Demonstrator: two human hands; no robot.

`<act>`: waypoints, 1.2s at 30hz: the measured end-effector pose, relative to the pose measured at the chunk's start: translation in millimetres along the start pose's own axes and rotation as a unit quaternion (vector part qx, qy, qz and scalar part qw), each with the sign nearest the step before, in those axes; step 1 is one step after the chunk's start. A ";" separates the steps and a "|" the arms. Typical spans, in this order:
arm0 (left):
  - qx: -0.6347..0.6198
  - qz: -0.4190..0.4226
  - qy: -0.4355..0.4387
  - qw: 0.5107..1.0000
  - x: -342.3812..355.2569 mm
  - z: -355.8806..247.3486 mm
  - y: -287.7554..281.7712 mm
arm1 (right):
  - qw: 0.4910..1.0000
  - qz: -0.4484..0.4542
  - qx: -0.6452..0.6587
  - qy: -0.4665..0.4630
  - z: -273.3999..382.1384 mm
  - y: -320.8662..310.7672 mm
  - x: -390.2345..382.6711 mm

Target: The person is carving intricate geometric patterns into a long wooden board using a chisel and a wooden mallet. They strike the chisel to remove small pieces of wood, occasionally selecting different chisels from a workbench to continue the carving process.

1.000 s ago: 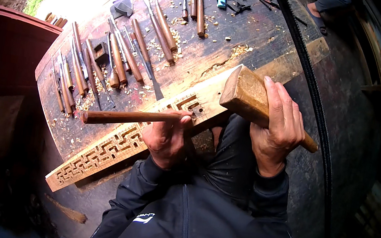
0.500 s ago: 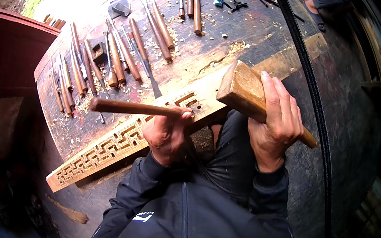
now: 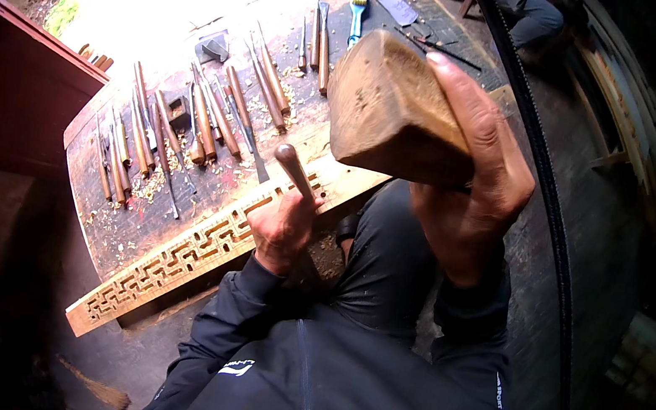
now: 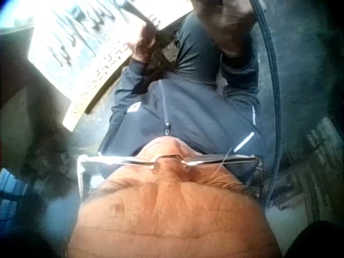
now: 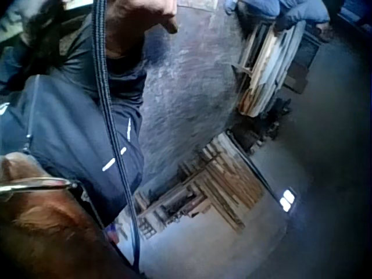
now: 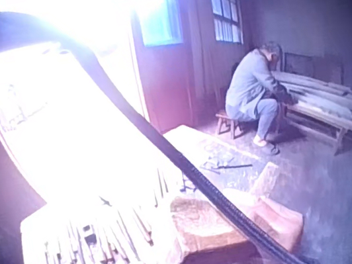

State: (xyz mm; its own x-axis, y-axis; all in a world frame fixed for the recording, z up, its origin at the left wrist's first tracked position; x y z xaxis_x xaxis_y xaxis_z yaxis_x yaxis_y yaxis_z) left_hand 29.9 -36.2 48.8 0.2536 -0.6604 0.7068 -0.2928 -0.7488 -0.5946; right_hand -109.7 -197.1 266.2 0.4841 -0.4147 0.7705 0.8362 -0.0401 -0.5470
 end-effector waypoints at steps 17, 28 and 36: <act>-0.010 -0.042 0.062 0.997 3.1 -6.6 -2.2 | 0.995 0.087 -0.029 -0.039 14.9 -15.6 -2.4; -0.028 -0.019 0.061 0.998 -0.4 -5.9 3.8 | 0.991 0.115 -0.074 -0.014 15.5 -1.7 -8.8; -0.251 -0.188 -0.314 0.896 -13.3 24.6 -14.2 | 0.995 -0.022 -0.088 0.040 -24.3 -1.3 -55.2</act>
State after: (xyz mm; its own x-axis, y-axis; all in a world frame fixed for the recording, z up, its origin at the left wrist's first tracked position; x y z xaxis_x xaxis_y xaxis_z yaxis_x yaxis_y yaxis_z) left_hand 53.4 -18.2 38.4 0.8438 -0.3858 0.3731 -0.4158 -0.9095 -0.0002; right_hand -143.7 -196.2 216.4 0.4200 -0.4797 0.7704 0.7944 -0.2161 -0.5677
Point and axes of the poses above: each hand's wrist, its own x-axis towards the middle knuckle, its own y-axis out of the palm, z = x × y, the point moved 6 cm from there along x, towards the middle knuckle, and after that the axes turned 12 degrees about y, right-handed, at the moved point
